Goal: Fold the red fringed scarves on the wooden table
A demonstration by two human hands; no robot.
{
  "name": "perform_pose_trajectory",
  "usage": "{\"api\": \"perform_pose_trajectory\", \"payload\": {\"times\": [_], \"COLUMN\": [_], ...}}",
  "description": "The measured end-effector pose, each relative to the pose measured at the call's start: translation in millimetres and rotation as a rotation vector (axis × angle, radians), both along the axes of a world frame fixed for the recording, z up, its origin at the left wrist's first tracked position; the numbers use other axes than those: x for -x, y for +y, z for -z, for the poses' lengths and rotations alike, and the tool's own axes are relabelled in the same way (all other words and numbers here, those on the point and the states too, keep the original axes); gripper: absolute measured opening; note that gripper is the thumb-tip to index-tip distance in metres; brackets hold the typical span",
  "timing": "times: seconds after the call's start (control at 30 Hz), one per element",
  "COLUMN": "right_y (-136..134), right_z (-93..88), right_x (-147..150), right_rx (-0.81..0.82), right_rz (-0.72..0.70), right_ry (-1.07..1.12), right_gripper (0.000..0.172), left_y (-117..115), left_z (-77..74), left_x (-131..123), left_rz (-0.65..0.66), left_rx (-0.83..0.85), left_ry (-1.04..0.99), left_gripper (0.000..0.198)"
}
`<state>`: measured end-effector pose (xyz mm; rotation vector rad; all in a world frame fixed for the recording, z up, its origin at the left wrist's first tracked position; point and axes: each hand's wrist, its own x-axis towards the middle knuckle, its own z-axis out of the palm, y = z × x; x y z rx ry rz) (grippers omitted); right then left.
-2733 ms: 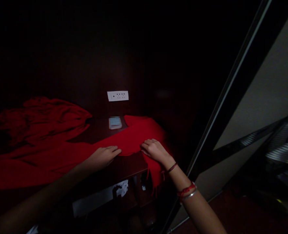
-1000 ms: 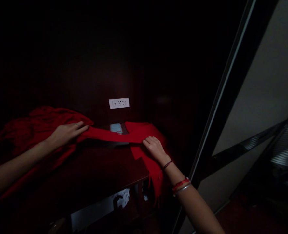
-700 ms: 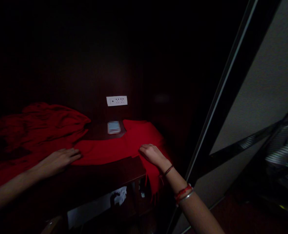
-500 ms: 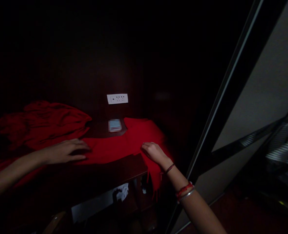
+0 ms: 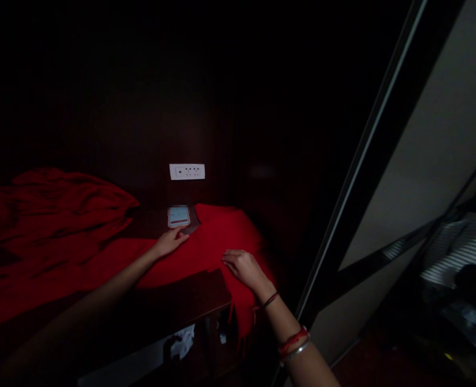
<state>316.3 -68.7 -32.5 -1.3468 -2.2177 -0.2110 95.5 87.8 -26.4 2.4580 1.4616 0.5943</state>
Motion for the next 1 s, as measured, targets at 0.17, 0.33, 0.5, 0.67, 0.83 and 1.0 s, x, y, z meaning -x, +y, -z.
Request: {"api": "perform_pose_trajectory", "payload": {"times": [0.17, 0.33, 0.5, 0.67, 0.83, 1.0], "right_y": [-0.3, -1.3, -0.4, -1.4, 1.0, 7.8], "right_z": [-0.3, -4.3, -3.0, -1.2, -9.2, -5.6], "right_x": [0.5, 2.6, 2.0, 2.6, -4.7, -20.3], "right_rx": [-0.039, -0.108, -0.073, -0.034, -0.117, 0.043], "right_rz": [0.004, -0.018, -0.03, -0.028, 0.222, 0.557], "right_ry": [-0.023, -0.107, -0.131, -0.032, 0.095, -0.02], "right_gripper": [0.024, 0.024, 0.024, 0.023, 0.028, 0.047], "left_y": [17.6, 19.8, 16.6, -15.0, -57.9, -70.0], "left_z": [-16.0, -36.3, -33.7, -8.1, 3.7, 9.3], "left_x": [-0.5, -3.0, 3.4, -11.5, -36.2, -37.9], "left_rz": [-0.004, 0.012, 0.019, -0.063, 0.252, 0.427], "left_rx": [0.12, 0.076, -0.087, -0.279, -0.351, -0.097], "left_ry": [0.012, -0.027, 0.074, 0.134, 0.045, 0.219], "left_gripper": [0.032, 0.022, 0.025, 0.04, 0.047, 0.057]}}
